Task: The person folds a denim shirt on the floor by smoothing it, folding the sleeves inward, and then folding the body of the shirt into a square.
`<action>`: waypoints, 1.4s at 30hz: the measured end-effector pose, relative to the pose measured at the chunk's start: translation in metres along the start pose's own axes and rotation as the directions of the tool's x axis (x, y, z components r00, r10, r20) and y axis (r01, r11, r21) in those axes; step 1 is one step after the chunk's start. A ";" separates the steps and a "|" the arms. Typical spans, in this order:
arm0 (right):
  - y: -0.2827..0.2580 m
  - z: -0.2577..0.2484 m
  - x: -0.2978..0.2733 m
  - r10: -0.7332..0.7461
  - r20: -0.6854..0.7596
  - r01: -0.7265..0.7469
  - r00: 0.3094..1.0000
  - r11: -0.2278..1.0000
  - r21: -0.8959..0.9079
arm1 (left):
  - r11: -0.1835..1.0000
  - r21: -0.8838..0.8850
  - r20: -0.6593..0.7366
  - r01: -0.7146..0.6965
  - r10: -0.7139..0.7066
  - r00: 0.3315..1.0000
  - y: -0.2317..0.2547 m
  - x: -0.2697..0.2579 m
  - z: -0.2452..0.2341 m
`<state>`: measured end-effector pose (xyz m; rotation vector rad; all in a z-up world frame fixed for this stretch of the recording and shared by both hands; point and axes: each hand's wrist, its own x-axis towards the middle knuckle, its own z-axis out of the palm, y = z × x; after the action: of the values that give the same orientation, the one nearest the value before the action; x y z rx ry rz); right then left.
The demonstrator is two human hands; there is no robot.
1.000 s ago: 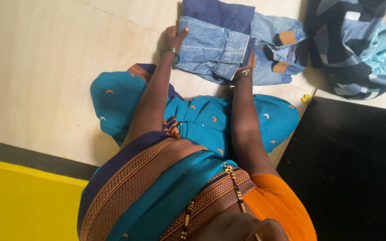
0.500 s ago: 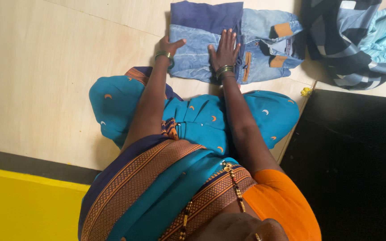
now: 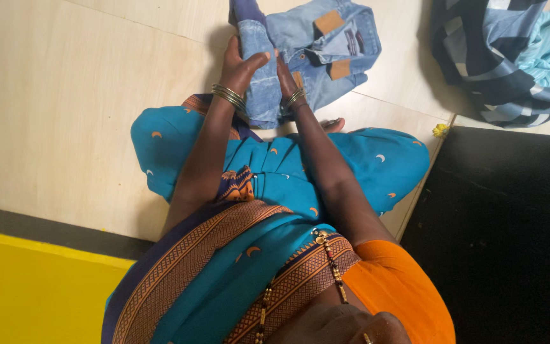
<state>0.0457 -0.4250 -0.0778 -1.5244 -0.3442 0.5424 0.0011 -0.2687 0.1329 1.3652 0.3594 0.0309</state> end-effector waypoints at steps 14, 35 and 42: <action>-0.029 -0.122 -0.046 -0.083 -0.215 -0.070 0.973 0.783 -0.618 | 0.978 0.206 0.101 0.039 -0.061 0.993 -0.016 0.029 -0.097; -0.016 -0.129 -0.061 0.219 -0.364 -0.425 0.905 0.490 -0.762 | 0.187 0.969 -0.094 0.160 -0.321 0.942 -0.065 0.042 0.116; -0.012 -0.127 -0.062 0.129 -0.318 -0.338 0.939 0.493 -0.802 | 0.177 0.947 -0.226 0.267 -0.221 0.949 -0.123 0.068 0.116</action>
<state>0.0634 -0.5646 -0.0623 -2.6243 -0.2267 0.4157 0.0739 -0.3896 0.0179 2.6021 0.6990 -0.5646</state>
